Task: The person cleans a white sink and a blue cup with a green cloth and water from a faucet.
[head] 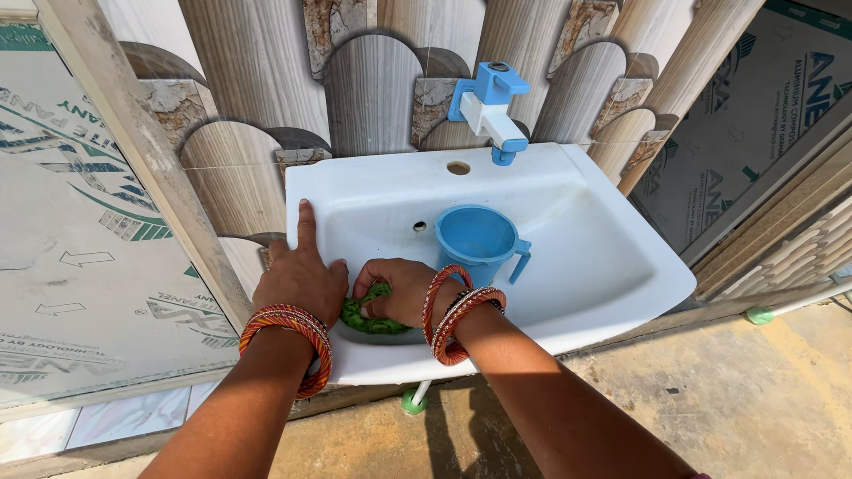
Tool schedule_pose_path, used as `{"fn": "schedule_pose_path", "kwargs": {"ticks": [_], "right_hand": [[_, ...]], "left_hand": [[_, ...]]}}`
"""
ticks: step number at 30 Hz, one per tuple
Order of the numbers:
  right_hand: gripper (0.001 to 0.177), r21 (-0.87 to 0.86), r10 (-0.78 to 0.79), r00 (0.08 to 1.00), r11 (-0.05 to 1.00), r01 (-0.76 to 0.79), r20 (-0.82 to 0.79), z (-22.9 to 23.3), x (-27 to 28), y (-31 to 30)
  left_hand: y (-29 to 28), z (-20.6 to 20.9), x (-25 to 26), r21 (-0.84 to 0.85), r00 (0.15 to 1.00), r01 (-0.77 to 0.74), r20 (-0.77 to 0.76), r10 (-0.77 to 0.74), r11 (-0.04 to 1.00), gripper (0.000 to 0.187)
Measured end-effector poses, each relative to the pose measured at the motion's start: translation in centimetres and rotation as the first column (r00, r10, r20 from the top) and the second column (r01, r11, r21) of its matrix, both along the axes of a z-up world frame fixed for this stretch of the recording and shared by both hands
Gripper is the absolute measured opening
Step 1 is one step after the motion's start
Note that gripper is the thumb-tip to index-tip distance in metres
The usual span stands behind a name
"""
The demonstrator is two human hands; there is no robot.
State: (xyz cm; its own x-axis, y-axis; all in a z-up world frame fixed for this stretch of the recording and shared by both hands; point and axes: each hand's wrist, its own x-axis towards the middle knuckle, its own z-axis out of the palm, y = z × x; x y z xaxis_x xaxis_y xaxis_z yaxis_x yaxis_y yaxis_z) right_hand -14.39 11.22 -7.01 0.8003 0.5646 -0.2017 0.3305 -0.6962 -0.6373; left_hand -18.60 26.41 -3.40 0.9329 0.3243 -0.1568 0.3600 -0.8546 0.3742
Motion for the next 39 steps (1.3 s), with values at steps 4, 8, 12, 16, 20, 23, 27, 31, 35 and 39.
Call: {"fn": "schedule_pose_path", "kwargs": {"ticks": [4,8,12,16,20,23,27,31,35,39], "right_hand": [[0.027,-0.215,0.027,0.997,0.977,-0.011,0.071,-0.4,3.9,1.1],[0.024,-0.244,-0.253,0.934,0.917,0.314,0.252,-3.3,5.3,2.3],[0.038,-0.046,-0.589,0.767,0.785,0.618,0.253,-2.9,3.7,4.5],[0.047,-0.072,-0.384,0.923,0.921,0.382,-0.011,-0.2,-0.9,2.8],[0.057,-0.134,-0.147,0.962,0.974,0.181,0.229,1.1,-2.9,1.7],[0.045,-0.279,-0.153,0.933,0.927,0.250,0.326,0.4,-1.2,3.3],[0.040,-0.346,-0.264,0.905,0.858,0.379,0.334,-0.3,2.7,4.3],[0.033,-0.376,-0.449,0.849,0.763,0.526,0.277,0.1,3.1,5.6],[0.043,-0.382,-0.276,0.911,0.841,0.384,0.308,1.4,0.7,3.5],[0.043,-0.060,-0.264,0.921,0.955,0.292,0.286,1.0,-2.7,1.4]], "left_hand": [[-0.4,0.6,-0.3,0.026,1.000,-0.008,-0.007,0.008,1.000,0.090],[-0.4,0.6,-0.4,0.007,1.000,-0.012,-0.017,0.012,1.000,0.087],[-0.3,0.4,-0.1,0.007,1.000,-0.014,-0.008,0.014,1.000,0.082],[-0.1,-0.1,0.3,-0.003,1.000,-0.007,-0.014,0.007,1.000,0.082],[0.0,-0.3,0.1,0.027,0.999,0.010,0.050,-0.011,1.000,0.075],[-0.2,0.1,0.1,0.009,0.999,0.002,0.033,-0.003,1.000,0.074],[-0.4,0.0,0.0,0.000,1.000,-0.005,0.014,0.005,1.000,0.073],[0.0,-0.5,0.2,0.019,0.999,0.012,0.032,-0.012,1.000,0.075],[0.0,-0.8,0.3,0.016,0.998,0.020,0.061,-0.021,1.000,0.071],[0.2,-1.3,0.5,0.011,0.994,0.012,0.106,-0.013,1.000,0.064]]}}
